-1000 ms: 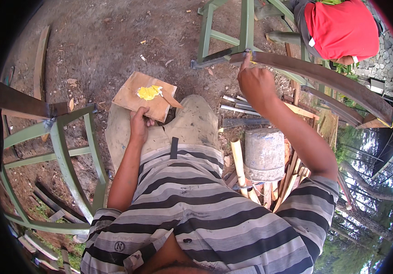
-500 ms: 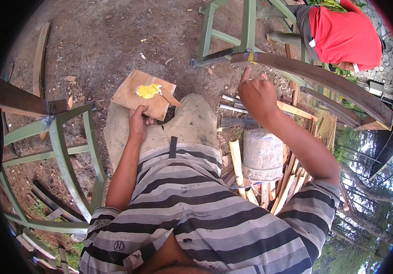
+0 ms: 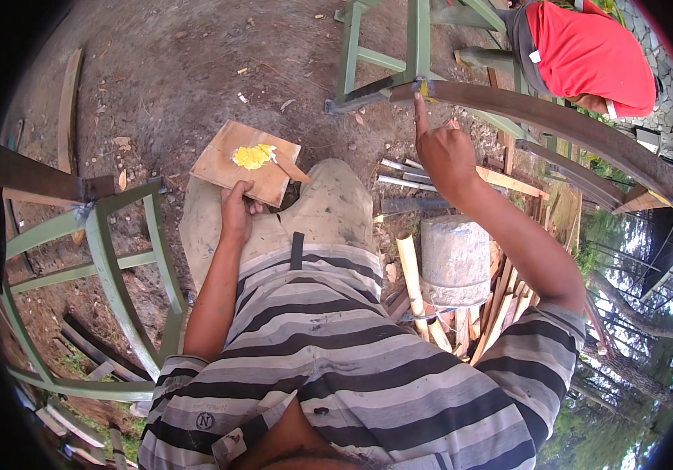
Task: The person sits on a metal frame and opens a small red paint can. They pour the yellow paint onto a small piece of cardboard and use a wooden stick to mix it. The person then applies the mixed paint to the metal frame using their finger.
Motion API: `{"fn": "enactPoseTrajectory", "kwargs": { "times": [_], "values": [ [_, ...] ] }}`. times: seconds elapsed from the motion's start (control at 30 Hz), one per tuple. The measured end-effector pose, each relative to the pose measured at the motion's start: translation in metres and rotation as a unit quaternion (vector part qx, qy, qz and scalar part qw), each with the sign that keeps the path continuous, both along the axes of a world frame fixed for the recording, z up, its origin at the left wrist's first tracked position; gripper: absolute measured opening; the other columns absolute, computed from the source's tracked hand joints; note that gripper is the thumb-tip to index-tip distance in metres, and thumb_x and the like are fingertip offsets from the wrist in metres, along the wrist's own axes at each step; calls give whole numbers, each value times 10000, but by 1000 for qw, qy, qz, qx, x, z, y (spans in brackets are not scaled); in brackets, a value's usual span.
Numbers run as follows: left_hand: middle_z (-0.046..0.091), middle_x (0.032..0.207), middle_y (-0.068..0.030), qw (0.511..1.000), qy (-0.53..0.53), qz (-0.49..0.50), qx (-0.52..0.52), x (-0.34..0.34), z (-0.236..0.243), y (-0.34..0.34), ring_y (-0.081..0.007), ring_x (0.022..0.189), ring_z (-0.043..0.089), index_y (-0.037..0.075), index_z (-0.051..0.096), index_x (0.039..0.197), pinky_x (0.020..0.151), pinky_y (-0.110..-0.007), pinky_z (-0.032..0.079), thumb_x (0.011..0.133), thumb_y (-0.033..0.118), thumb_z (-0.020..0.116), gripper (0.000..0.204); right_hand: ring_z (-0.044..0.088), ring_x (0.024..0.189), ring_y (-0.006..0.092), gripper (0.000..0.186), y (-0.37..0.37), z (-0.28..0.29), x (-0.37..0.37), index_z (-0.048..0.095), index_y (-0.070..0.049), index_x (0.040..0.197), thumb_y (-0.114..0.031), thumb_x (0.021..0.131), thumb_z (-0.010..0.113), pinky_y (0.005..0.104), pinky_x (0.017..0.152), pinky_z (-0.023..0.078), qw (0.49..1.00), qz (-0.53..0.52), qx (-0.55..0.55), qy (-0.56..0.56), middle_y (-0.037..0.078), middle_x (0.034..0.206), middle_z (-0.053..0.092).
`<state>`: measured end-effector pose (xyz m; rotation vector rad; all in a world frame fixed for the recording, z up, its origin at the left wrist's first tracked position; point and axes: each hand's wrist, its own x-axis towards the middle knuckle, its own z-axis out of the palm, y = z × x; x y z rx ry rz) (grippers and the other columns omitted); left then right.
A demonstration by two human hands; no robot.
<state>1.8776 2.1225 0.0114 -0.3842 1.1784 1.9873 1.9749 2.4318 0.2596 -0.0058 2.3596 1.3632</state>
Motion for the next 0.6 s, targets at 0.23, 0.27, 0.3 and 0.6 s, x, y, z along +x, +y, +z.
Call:
{"fn": "enactPoseTrajectory", "kwargs": {
  "times": [0.23,0.27,0.3,0.6],
  "values": [
    [635,629,-93,1000,9,9,-6,0,3,2,-149,457,540,-10,651,771,441,-270,385,909,164,618,225,588,509,107,805,-5,5,-1,319,64,1584,-109,863,631,267,459,434,1000,16,2,10,-29,576,608],
    [635,629,-92,1000,10,9,-7,-1,3,3,-148,457,539,-12,651,770,440,-269,384,908,164,618,226,584,505,105,802,0,1,2,323,65,1582,-107,862,631,267,457,429,1000,13,1,8,-32,577,607],
    [634,627,-92,1000,6,12,-6,0,4,4,-148,455,537,-14,651,768,440,-269,383,907,162,618,227,579,502,104,800,2,-1,5,326,66,1581,-106,861,630,267,455,425,1000,10,1,7,-34,577,607],
    [610,678,-97,1000,2,-29,-3,-2,-8,0,-173,490,547,11,548,905,469,-280,428,911,160,633,172,577,477,88,706,-3,6,-1,423,101,1516,-124,873,612,264,446,422,998,-7,-21,-51,-50,563,610]
  ]
}}
